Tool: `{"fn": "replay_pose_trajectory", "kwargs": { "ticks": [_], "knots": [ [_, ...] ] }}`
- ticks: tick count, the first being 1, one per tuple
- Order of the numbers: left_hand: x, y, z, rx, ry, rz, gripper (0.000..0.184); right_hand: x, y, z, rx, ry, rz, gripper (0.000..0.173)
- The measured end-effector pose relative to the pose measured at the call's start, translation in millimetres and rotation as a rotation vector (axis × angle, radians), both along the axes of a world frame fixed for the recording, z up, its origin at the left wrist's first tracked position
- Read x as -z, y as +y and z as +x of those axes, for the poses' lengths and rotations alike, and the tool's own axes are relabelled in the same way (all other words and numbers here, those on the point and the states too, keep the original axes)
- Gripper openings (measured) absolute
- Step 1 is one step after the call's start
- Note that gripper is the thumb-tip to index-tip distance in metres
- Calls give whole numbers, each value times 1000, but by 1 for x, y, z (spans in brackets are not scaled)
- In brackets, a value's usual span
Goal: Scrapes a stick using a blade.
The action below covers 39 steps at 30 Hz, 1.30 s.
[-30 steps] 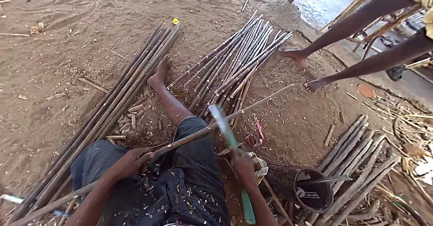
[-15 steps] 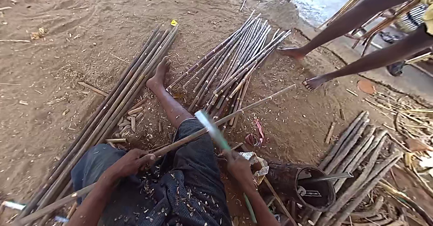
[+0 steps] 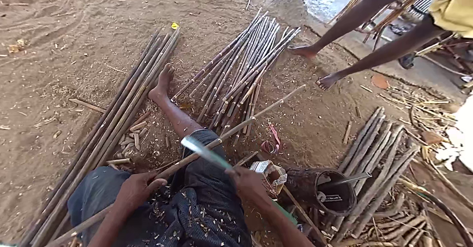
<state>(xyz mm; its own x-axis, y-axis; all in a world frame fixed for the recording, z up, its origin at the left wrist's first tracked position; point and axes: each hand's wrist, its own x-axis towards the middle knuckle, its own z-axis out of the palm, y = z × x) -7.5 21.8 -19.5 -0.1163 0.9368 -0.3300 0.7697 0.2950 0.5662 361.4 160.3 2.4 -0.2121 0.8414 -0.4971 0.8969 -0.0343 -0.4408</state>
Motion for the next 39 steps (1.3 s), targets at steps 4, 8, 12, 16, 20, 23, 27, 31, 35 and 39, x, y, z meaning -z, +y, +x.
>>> {"fn": "replay_pose_trajectory", "kwargs": {
  "ticks": [4,8,12,16,20,23,27,31,35,39],
  "knots": [
    [4,-21,20,-75,191,185,67,8,15,10,239,73,104,61],
    [5,-19,22,-67,204,216,64,-7,-6,-1,-74,-13,-17,58],
    [15,-27,32,-93,305,365,71,-1,22,12,235,30,129,60],
    [13,-26,31,-85,289,372,72,-22,-5,-9,-91,-48,-85,58],
    [16,-29,33,-100,323,406,70,-6,28,7,221,-2,128,62],
    [14,-26,29,-95,293,410,72,-23,-12,-29,-94,3,-119,59],
    [5,-50,3,-96,239,400,79,-27,0,-17,-3,40,-16,57],
    [-19,-135,-53,-229,357,147,74,-44,33,33,375,200,87,54],
    [-30,-155,-41,-172,309,175,54,-28,47,62,585,345,91,51],
    [-31,-88,28,-166,266,217,54,-3,0,13,189,176,-44,59]
  ]
}}
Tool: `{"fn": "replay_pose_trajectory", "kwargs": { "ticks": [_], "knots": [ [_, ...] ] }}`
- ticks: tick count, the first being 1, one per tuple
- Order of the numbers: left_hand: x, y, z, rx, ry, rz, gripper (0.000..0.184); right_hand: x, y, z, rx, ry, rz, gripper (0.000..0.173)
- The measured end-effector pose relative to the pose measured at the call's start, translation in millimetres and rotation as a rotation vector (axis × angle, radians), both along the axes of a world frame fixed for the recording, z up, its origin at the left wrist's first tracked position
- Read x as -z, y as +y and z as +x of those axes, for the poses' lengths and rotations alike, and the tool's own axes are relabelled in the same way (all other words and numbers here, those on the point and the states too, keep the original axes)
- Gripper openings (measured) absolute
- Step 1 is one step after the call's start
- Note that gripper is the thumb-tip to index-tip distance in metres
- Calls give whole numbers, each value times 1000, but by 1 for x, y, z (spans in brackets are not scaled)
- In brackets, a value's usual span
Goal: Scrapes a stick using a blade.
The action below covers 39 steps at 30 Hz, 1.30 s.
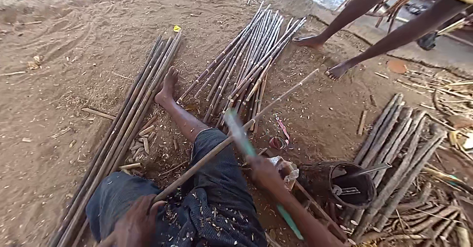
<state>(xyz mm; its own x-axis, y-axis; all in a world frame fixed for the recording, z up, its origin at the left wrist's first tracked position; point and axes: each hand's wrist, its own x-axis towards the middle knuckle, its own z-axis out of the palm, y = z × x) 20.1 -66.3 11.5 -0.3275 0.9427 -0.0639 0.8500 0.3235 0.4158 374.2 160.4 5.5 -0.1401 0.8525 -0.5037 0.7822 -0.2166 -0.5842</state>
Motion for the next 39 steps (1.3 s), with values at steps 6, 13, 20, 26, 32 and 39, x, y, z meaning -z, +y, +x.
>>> {"fn": "replay_pose_trajectory", "kwargs": {
  "ticks": [6,13,20,26,32,39],
  "knots": [
    [16,33,30,-18,-126,-9,51,13,5,9,87,-66,96,63],
    [16,35,25,-67,-145,-15,47,2,-10,-1,-159,-112,-21,58],
    [13,27,19,-51,-194,-29,44,7,-4,16,-4,-53,11,51],
    [15,34,20,-60,-199,-36,43,14,-23,11,-89,-40,-6,61],
    [24,34,7,15,-303,-143,46,33,-7,22,256,2,81,60],
    [25,48,-12,59,-454,-301,43,27,-3,23,174,-39,85,58]
  ]
}}
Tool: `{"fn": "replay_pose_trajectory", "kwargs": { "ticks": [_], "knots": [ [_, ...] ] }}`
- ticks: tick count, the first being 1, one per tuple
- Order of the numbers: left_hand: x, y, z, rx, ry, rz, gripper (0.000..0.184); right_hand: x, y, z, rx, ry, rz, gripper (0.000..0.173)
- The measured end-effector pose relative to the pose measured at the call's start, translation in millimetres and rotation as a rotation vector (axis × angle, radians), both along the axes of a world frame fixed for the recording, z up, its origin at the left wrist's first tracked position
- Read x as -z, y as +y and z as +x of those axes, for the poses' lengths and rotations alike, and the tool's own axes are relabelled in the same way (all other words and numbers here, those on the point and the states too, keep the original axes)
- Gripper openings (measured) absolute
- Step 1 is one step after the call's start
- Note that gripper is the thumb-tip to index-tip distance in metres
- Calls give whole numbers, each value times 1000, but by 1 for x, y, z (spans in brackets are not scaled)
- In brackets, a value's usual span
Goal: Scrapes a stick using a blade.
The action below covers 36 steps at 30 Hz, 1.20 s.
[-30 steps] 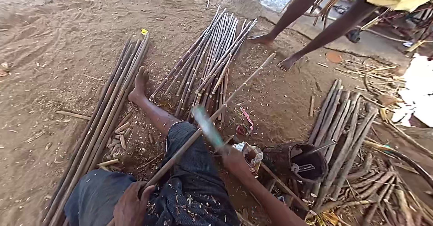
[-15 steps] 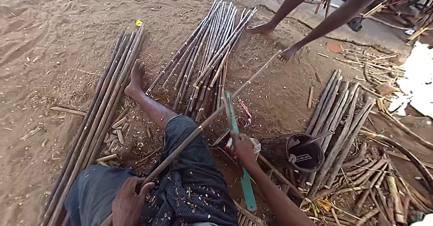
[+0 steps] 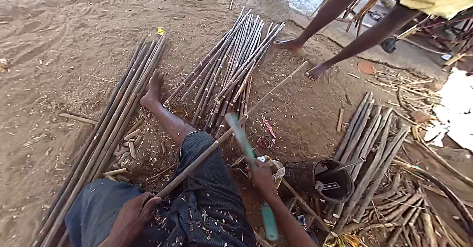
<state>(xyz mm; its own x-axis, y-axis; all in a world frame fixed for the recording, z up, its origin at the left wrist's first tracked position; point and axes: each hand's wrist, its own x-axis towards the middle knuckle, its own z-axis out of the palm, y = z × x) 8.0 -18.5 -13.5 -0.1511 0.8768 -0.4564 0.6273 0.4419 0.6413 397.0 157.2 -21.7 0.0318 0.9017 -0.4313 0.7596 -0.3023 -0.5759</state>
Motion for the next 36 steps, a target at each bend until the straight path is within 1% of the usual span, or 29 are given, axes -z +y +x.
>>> {"fn": "replay_pose_trajectory", "kwargs": {
  "ticks": [1,2,4,5,6,8,9,10,12,13,14,16,17,18,20,21,22,24,25,26,28,29,30,31,32,33,34,35,36],
  "knots": [
    [-1,0,1,1,-14,-21,42,3,2,1,32,8,24,58],
    [-2,1,0,-4,-21,-23,41,0,-4,-4,-70,-8,13,58],
    [-2,3,-4,-1,-22,-12,40,-9,-23,-17,-415,-108,-52,59],
    [-2,2,-6,10,-29,-14,40,-12,-26,-19,-438,-119,-73,59],
    [-1,4,-9,23,-45,-15,41,-11,-18,-15,-330,-81,-70,58],
    [2,6,-10,50,-106,-28,43,-1,5,-3,13,13,-21,59],
    [2,5,-10,53,-135,-34,42,2,6,-1,69,10,0,60],
    [2,6,-12,48,-152,-28,42,1,2,-4,-20,-8,-2,60],
    [3,8,-17,41,-168,-21,43,-3,-18,-16,-381,-92,-43,60],
    [5,8,-19,50,-163,-28,47,-5,-24,-17,-427,-101,-58,60],
    [6,11,-20,63,-156,-33,49,-5,-19,-13,-331,-60,-65,59],
    [9,15,-19,83,-160,-50,49,4,5,0,25,63,-6,54],
    [8,15,-18,87,-171,-63,48,8,9,3,90,71,24,55],
    [7,15,-20,90,-180,-62,48,9,6,0,7,43,25,56],
    [7,16,-24,88,-211,-51,48,2,-13,-12,-356,-64,-29,61],
    [7,16,-25,87,-226,-47,48,-1,-19,-14,-425,-86,-40,62],
    [6,19,-27,91,-240,-45,48,-3,-14,-12,-359,-64,-26,60],
    [6,22,-27,98,-279,-66,47,2,12,0,-1,59,35,54],
    [6,21,-25,99,-300,-79,47,8,18,4,114,86,71,53],
    [6,20,-24,98,-314,-84,46,10,16,3,87,69,71,54],
    [6,24,-30,101,-325,-76,47,2,-3,-10,-273,-39,-17,58],
    [7,23,-32,101,-335,-73,48,0,-12,-14,-393,-74,-43,59],
    [7,23,-33,101,-351,-78,49,-1,-13,-14,-372,-57,-46,58],
    [8,25,-34,97,-374,-83,48,1,-5,-9,-228,-5,-22,55],
    [8,26,-34,91,-399,-94,46,5,7,-3,-40,59,12,53],
    [9,25,-32,81,-424,-110,45,11,15,1,98,97,45,53],
    [8,25,-31,70,-434,-127,44,14,16,1,107,94,51,54],
    [7,27,-32,66,-428,-137,45,12,10,-5,-29,53,27,56],
    [6,29,-35,67,-413,-142,45,7,-1,-13,-241,-16,8,58]
  ]
}}
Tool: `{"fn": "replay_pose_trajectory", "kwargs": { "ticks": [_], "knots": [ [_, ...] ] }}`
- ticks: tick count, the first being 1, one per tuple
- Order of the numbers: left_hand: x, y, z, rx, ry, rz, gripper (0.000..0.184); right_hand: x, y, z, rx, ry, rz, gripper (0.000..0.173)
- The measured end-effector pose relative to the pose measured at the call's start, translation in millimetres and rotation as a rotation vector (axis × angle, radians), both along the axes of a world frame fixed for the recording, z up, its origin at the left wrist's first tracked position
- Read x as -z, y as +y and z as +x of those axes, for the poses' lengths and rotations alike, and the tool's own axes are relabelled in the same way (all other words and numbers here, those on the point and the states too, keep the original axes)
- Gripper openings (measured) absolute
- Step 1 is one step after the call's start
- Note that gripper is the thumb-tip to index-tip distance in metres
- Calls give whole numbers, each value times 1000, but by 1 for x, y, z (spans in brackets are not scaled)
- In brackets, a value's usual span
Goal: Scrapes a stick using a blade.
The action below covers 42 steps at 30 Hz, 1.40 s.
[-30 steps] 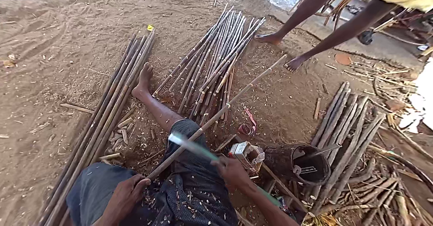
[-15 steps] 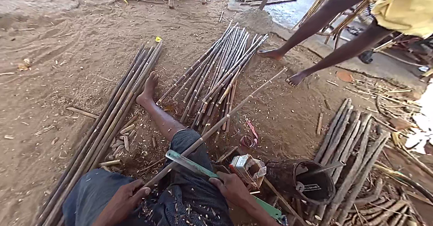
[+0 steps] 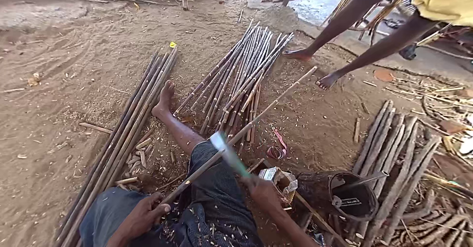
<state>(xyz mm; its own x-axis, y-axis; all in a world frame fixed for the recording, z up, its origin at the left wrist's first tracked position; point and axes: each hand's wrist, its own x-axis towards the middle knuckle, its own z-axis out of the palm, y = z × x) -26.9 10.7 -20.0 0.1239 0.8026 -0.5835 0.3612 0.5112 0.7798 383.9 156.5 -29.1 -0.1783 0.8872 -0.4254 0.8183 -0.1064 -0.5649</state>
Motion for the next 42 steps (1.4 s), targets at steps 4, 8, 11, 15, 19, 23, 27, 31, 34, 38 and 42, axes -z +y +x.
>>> {"fn": "replay_pose_trajectory", "kwargs": {
  "ticks": [4,8,11,15,19,23,27,31,34,38,42],
  "knots": [
    [0,3,-1,-9,24,-27,47,-4,8,3,141,51,-36,53],
    [-3,1,2,-46,9,-21,43,6,9,3,155,79,-17,55],
    [0,1,1,-64,-23,3,38,-2,-7,-4,-117,-14,-32,59],
    [2,0,4,-82,-41,2,33,15,18,12,361,128,7,57],
    [2,2,-6,-80,-31,12,33,-7,-12,-8,-178,-79,-56,61],
    [2,4,-2,-72,-64,-11,33,9,18,6,322,97,-10,58],
    [2,7,-12,-50,-53,-5,39,-10,-8,-16,-202,-100,-47,60],
    [2,10,-10,-43,-83,-26,41,5,26,4,328,76,13,61],
    [2,10,-22,-16,-119,-35,45,-5,7,-9,77,51,-45,55],
    [6,13,-17,-41,-171,-44,45,-1,24,8,213,74,-44,53],
    [4,13,-14,-69,-143,-14,43,-15,-7,-8,-130,-34,-115,61]
  ]
}}
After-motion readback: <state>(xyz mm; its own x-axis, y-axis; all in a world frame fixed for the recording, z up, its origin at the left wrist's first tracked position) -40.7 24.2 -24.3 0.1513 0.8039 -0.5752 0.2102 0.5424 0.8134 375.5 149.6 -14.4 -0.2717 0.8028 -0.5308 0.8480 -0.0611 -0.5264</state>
